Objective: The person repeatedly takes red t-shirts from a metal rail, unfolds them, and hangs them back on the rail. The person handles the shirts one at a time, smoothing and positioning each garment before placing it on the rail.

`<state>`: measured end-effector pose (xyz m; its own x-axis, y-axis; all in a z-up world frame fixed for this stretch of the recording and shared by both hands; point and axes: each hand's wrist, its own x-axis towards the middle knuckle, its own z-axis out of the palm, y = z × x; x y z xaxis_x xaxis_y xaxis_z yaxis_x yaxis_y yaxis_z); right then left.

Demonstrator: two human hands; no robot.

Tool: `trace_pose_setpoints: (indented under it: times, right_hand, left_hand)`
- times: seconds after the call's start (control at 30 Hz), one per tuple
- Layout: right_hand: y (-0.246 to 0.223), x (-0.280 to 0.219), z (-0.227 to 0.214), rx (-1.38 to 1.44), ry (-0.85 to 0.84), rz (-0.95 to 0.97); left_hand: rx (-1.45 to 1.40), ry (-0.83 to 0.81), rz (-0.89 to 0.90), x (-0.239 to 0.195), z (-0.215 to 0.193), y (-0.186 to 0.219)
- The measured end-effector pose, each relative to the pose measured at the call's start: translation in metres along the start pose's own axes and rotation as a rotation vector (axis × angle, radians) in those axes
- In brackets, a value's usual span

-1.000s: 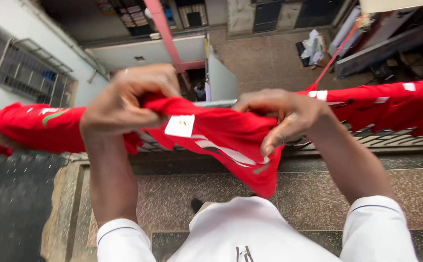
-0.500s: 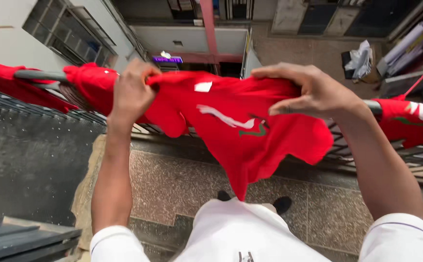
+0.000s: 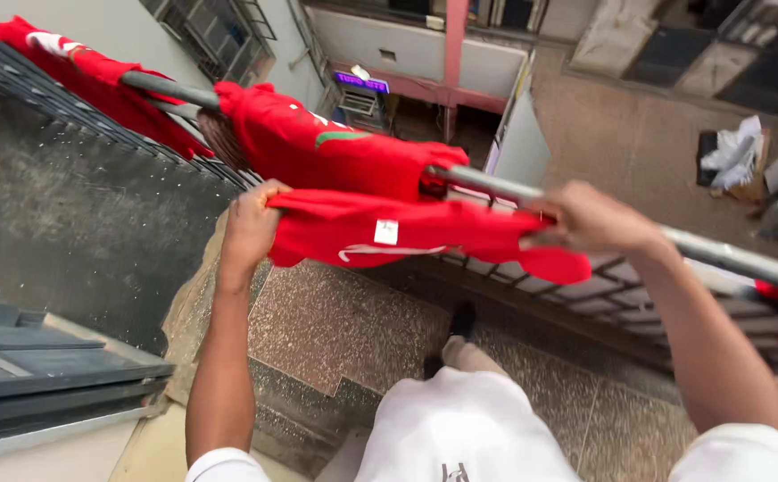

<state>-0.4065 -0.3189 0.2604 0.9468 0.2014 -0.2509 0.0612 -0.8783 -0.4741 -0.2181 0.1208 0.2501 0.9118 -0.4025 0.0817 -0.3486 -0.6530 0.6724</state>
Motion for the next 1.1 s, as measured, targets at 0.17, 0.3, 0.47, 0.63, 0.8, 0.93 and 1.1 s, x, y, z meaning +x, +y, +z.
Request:
trace_pose_setpoints:
  times: [0.17, 0.3, 0.47, 0.63, 0.8, 0.93, 1.1]
  right_hand:
    - [-0.012, 0.043, 0.001, 0.238, 0.004, -0.243]
    - [-0.013, 0.099, -0.014, 0.280, 0.079, -0.454]
    - [-0.005, 0.158, -0.038, 0.384, 0.089, -0.425]
    - [0.007, 0.213, -0.084, 0.383, 0.225, -0.303]
    - [0.022, 0.298, -0.129, 0.435, 0.370, 0.090]
    - [0.081, 0.375, -0.088, -0.003, 0.619, 0.265]
    - [-0.015, 0.402, 0.026, -0.347, 0.698, 0.304]
  left_hand:
    - [-0.002, 0.140, -0.047, 0.017, -0.037, -0.037]
    - [0.005, 0.284, -0.025, 0.055, -0.072, -0.046]
    - [0.174, 0.332, 0.114, 0.135, -0.118, -0.072]
    - [0.322, 0.350, 0.311, 0.249, -0.149, -0.076]
    - [0.367, 0.343, 0.559, 0.415, -0.125, -0.112]
    - [0.395, 0.423, 0.519, 0.511, -0.026, -0.159]
    - [0.541, 0.123, 0.506, 0.425, 0.072, -0.158]
